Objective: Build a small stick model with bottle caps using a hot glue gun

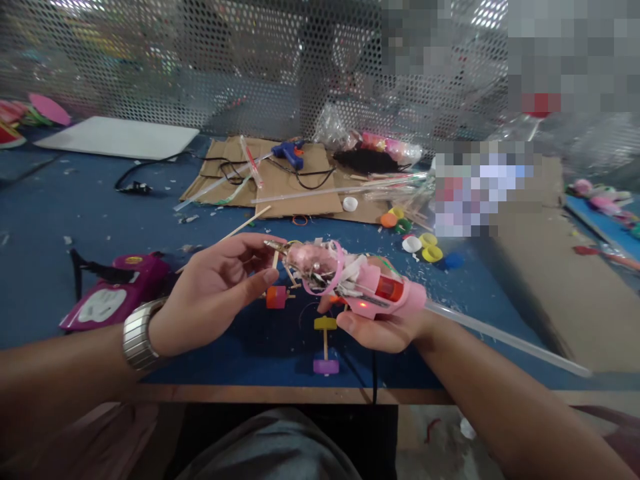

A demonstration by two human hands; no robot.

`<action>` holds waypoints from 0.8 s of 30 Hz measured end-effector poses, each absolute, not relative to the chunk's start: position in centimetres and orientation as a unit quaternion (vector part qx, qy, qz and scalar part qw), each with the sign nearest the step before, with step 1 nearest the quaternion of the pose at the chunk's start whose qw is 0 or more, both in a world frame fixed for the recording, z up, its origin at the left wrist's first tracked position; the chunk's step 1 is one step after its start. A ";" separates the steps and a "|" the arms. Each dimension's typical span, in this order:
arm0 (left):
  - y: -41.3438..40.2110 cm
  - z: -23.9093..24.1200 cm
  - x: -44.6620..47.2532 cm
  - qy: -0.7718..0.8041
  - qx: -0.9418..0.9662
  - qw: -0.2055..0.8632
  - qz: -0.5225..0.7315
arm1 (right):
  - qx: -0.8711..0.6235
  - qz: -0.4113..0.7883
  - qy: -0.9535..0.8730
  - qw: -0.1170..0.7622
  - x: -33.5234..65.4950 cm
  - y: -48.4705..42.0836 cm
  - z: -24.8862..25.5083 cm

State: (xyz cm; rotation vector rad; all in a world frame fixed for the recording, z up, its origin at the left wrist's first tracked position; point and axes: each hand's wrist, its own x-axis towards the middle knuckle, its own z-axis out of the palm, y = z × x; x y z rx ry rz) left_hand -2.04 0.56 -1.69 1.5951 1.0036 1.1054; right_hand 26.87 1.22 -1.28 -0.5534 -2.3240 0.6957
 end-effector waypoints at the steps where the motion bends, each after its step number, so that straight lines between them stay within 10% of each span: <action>1: 0.6 -1.8 -2.0 0.409 0.649 0.458 0.450 | -0.208 0.272 -0.882 0.324 26.9 1.2 -1.3; 24: 1.2 -1.9 -2.1 0.492 0.749 0.323 0.305 | -0.190 0.380 -0.832 0.357 26.5 1.9 -1.7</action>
